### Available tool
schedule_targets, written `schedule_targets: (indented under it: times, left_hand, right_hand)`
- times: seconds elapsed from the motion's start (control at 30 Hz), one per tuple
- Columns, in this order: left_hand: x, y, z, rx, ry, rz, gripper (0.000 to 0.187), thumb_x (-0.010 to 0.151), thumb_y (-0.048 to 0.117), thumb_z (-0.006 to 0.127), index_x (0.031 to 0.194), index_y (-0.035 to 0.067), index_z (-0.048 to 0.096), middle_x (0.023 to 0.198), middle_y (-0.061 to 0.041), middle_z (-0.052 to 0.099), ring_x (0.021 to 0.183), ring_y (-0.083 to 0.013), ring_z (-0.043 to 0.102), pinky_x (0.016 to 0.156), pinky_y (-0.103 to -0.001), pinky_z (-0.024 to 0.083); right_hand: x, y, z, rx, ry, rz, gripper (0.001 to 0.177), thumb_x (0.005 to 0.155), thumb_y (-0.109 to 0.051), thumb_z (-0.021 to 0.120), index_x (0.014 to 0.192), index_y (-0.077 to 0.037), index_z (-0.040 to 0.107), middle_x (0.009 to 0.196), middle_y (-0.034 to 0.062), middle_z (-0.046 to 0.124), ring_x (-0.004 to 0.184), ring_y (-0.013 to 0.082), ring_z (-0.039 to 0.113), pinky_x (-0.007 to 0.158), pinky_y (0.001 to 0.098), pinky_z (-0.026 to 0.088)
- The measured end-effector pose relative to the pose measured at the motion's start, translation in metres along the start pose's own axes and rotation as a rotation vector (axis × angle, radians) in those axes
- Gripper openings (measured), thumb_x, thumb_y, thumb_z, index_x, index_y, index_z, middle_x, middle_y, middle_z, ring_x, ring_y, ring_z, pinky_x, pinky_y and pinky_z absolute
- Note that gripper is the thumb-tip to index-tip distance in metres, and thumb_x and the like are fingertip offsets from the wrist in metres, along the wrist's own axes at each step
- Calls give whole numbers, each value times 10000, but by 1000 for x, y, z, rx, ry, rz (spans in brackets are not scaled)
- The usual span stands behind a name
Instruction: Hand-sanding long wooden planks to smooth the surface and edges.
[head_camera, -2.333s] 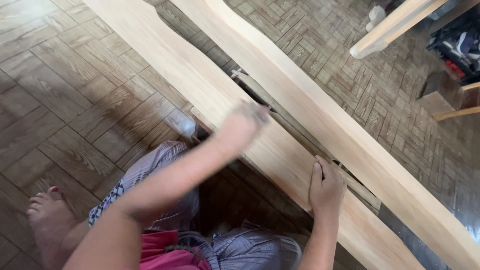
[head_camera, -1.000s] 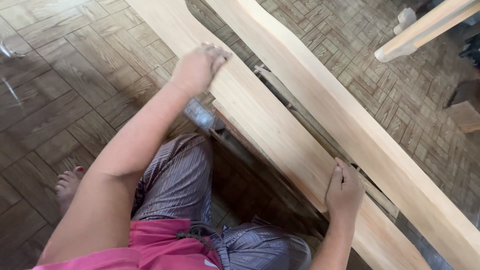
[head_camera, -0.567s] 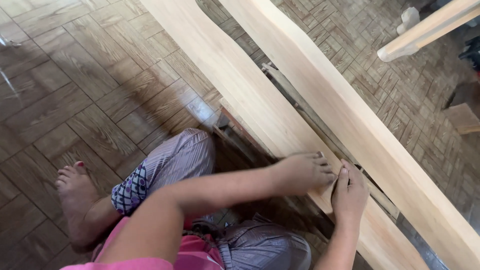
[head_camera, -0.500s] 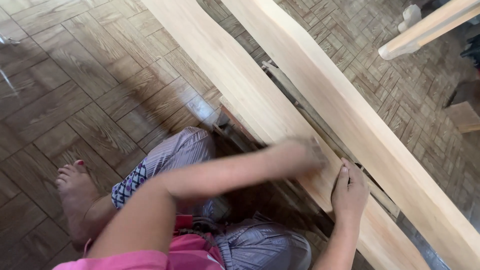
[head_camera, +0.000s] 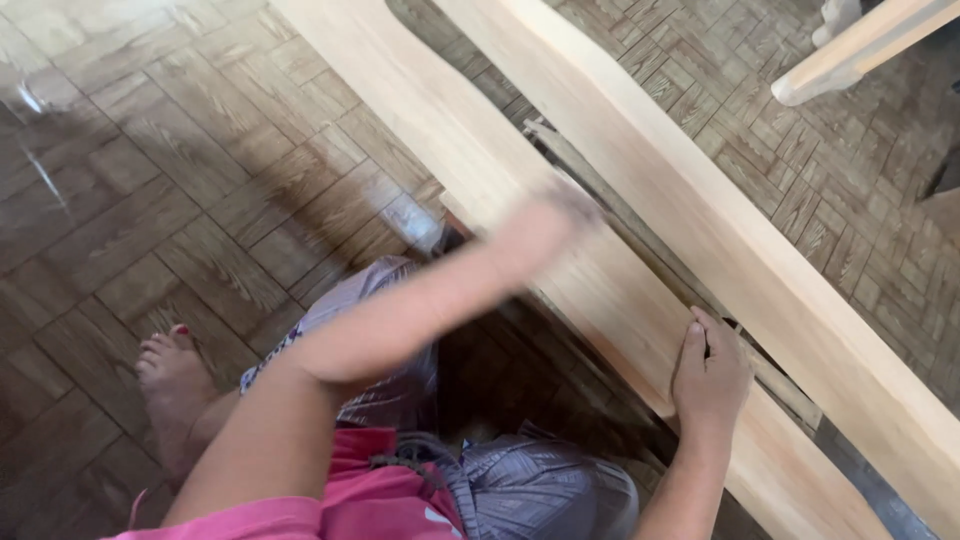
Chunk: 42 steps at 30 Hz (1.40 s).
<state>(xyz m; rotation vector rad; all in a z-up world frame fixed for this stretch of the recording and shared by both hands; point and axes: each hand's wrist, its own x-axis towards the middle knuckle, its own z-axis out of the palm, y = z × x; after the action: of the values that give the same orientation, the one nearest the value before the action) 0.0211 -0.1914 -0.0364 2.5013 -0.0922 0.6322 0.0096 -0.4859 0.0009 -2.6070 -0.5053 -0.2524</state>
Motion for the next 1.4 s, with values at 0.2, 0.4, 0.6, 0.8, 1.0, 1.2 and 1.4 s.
schedule_targets:
  times: [0.2, 0.4, 0.6, 0.8, 1.0, 1.2, 1.4]
  left_hand:
    - [-52, 99, 53, -112, 263, 510, 189, 921, 338, 659, 918, 159, 722, 957, 0, 764, 992, -222, 701, 949, -345, 490]
    - [-29, -7, -122, -371, -321, -399, 514, 1020, 436, 366, 1355, 166, 647, 1498, -99, 550, 1379, -276, 519, 1176, -456, 340]
    - [-20, -92, -175, 187, -112, -577, 383, 1093, 330, 403, 1372, 180, 619, 1534, -175, 474, 1258, -358, 603, 921, -473, 597]
    - [-73, 5, -44, 63, 54, 119, 303, 966, 126, 585, 1254, 137, 679, 1291, -156, 687, 1168, -345, 663, 919, -450, 565]
    - [-93, 50, -46, -235, 128, 491, 153, 994, 115, 575, 1050, 74, 711, 1067, -97, 708, 1071, -302, 658, 1159, -430, 403]
    - [-78, -82, -148, 134, 266, 76, 484, 877, -179, 654, 1264, 104, 715, 1054, -126, 713, 628, -125, 630, 380, -189, 564]
    - [-79, -98, -147, 374, 344, -143, 417, 950, -89, 507, 1290, 79, 681, 1062, -109, 711, 882, -223, 638, 719, -331, 628]
  right_hand:
    - [2, 5, -2, 112, -17, -5, 335, 1111, -180, 453, 1339, -115, 690, 1297, 197, 657, 1276, 420, 565, 1130, 549, 399]
    - [0, -36, -16, 107, -51, 90, 405, 1074, -180, 394, 1329, -59, 684, 1390, 149, 646, 1309, 324, 559, 1112, 474, 393]
    - [2, -19, -8, 71, -22, 42, 379, 1083, -226, 439, 1301, -73, 708, 1341, 131, 676, 1270, 315, 586, 1090, 474, 409]
    - [3, -19, -9, 52, -12, -26, 389, 1084, -198, 439, 1305, -25, 708, 1328, 172, 687, 1252, 347, 607, 1060, 478, 441]
    - [0, -17, -8, 108, -19, 72, 366, 1074, -243, 496, 1333, -63, 682, 1354, 132, 665, 1297, 297, 571, 1109, 426, 396]
    - [-2, -23, -9, 84, -4, 20, 373, 1089, -241, 477, 1333, -45, 680, 1350, 150, 668, 1290, 328, 579, 1094, 458, 418]
    - [1, -6, -1, 39, 22, -7, 377, 1100, -264, 481, 1323, -51, 697, 1332, 159, 680, 1273, 343, 592, 1075, 475, 430]
